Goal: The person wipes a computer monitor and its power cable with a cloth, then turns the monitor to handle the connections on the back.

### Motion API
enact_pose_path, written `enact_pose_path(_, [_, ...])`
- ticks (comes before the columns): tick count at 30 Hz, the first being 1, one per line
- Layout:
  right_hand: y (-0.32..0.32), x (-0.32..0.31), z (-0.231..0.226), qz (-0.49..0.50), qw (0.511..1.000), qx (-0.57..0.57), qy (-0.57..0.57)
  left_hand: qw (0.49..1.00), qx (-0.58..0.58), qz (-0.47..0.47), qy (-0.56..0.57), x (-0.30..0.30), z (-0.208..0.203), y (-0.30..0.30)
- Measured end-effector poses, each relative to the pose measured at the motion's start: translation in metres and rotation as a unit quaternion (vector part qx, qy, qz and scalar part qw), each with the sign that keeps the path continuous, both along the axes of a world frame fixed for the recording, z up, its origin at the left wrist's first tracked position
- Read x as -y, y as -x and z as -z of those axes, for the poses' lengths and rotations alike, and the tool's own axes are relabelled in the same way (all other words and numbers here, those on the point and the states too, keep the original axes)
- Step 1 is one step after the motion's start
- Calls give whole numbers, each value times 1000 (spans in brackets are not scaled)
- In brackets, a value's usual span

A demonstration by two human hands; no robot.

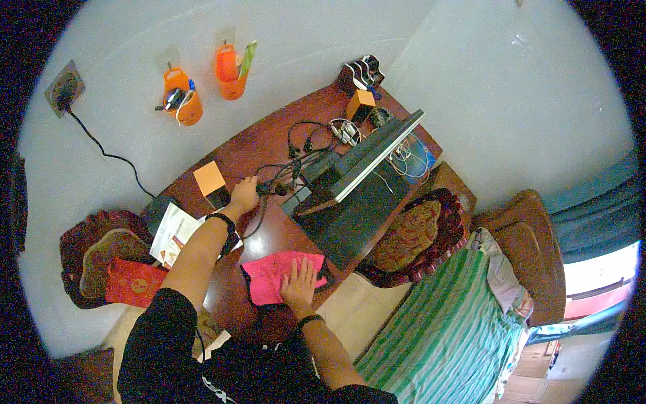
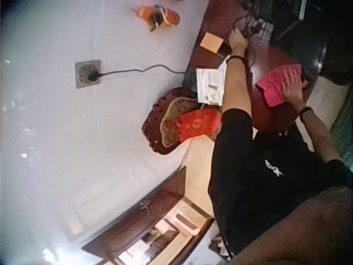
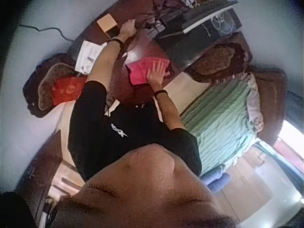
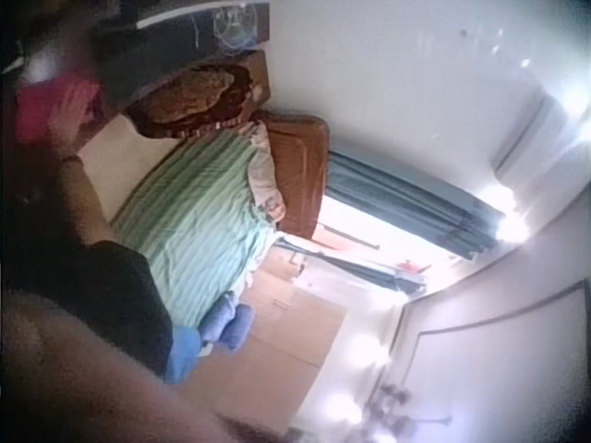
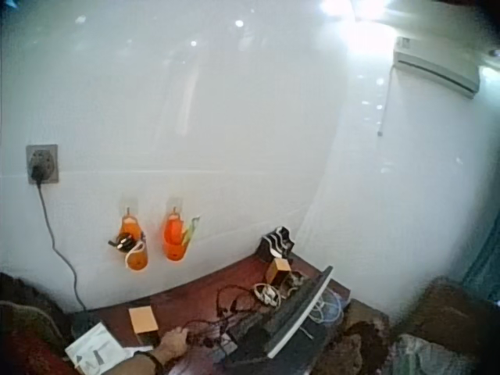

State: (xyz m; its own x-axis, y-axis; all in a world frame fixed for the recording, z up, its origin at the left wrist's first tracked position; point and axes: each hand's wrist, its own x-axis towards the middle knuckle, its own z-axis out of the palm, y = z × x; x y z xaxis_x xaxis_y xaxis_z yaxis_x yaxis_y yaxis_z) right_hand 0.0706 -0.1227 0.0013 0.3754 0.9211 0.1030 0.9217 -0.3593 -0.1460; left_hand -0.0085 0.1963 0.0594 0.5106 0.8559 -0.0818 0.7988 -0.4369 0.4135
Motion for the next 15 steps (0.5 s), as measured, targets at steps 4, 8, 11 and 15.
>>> enact_pose_path(4, [8,-5,-2,3,999,-21,30,996,53,-44,59,-16,-8,5])
enact_pose_path(8, [6,-4,2,-5,1000,-5,22,988,142,4,68,-13,-43,3])
enact_pose_path(11, [4,-4,-7,-9,1000,6,3,968,195,35,157,21,-98,13])
enact_pose_path(15, [8,0,-4,-11,1000,11,11,907,318,87,261,78,-97,48])
